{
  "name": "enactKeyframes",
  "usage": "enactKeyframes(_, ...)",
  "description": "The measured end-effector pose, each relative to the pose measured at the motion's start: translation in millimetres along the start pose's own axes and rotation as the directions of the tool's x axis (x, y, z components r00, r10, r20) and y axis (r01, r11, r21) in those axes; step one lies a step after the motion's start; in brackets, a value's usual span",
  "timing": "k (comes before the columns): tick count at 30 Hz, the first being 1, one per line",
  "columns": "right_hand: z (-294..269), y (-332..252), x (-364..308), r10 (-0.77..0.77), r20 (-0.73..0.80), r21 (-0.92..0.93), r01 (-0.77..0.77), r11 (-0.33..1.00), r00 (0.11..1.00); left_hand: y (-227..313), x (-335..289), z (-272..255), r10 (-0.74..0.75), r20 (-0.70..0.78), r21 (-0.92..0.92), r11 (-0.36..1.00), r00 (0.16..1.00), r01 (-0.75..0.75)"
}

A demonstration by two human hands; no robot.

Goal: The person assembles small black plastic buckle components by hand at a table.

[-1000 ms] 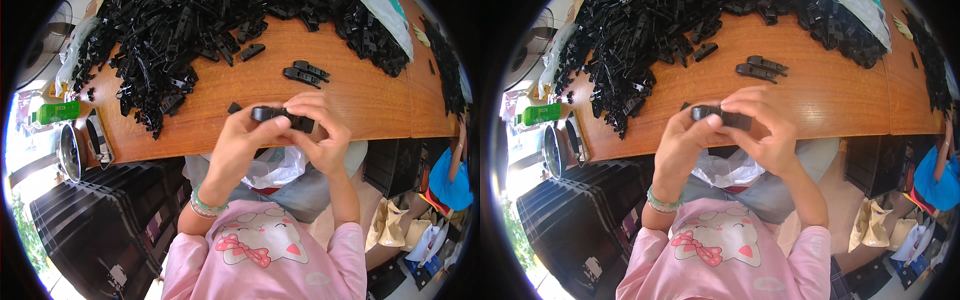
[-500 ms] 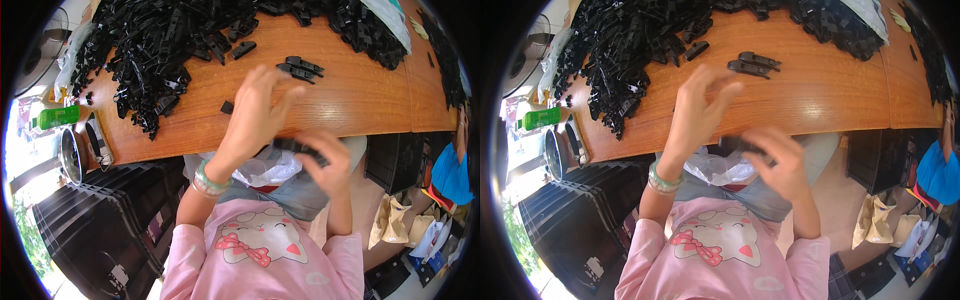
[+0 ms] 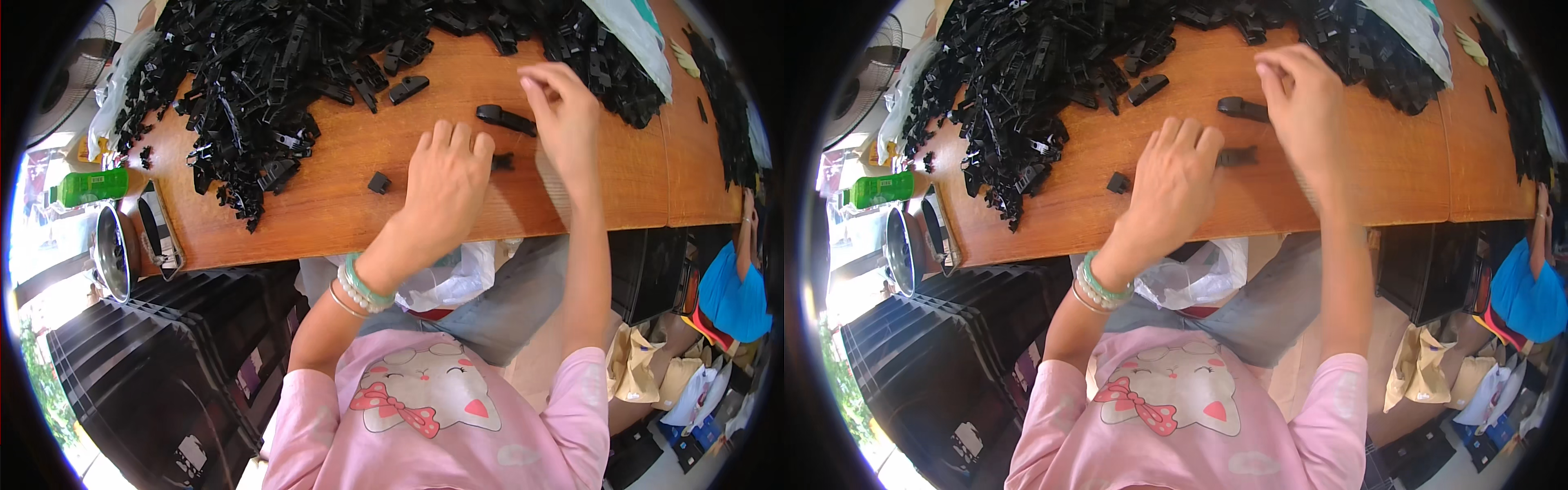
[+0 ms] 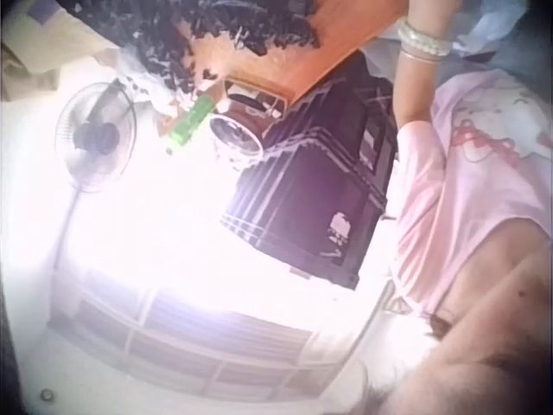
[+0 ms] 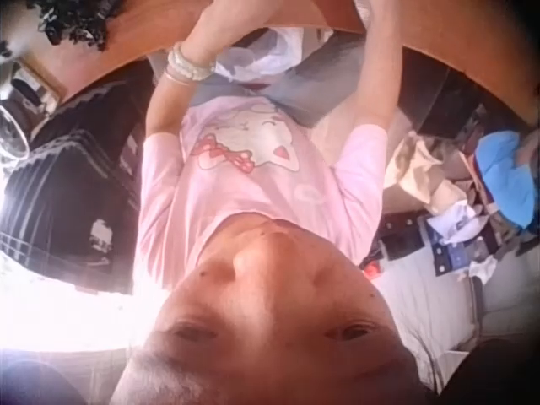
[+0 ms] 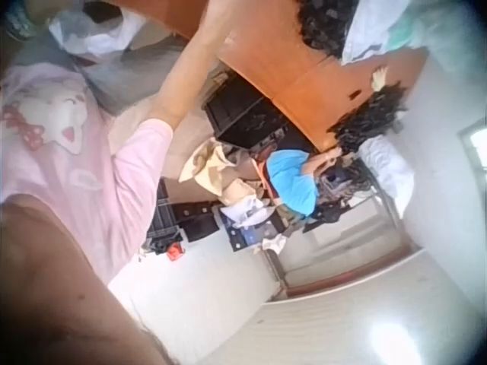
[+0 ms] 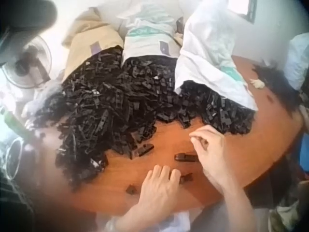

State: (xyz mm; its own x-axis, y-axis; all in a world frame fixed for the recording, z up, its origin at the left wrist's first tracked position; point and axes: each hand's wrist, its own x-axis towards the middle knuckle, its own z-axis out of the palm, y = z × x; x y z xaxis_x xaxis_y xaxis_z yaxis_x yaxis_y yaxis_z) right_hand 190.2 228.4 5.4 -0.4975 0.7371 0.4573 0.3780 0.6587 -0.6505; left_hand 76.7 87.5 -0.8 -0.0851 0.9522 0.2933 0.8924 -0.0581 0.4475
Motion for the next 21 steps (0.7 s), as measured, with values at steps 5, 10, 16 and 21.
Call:
enactKeyframes(5, 35.9, 35.9, 42.1, 0.079, -0.022, -0.301, -0.082, 0.950, 0.997, 9.2, -22.3, -9.5, -0.060, -0.040, -0.173, 0.984, 0.997, 0.052)
enactKeyframes(10, 36.1, 37.2, 40.6, 0.125, -0.026, -0.372, -0.125, 0.920, 0.992, 12.2, -37.4, -26.6, -0.267, 0.076, -0.649, 0.718, 0.961, 0.252)
enactKeyframes(16, -3.7, 21.5, -1.5, 0.273, -0.018, -0.245, -0.269, 0.931, 0.962, 5.5, -43.3, -28.4, -0.467, 0.192, -0.763, 0.482, 0.863, 0.430)
enactKeyframes(21, -39.5, 30.0, -34.2, 0.252, -0.027, -0.180, -0.253, 0.951, 0.967, 8.8, -43.0, -24.4, -0.447, 0.196, -0.790, 0.455, 0.873, 0.411)
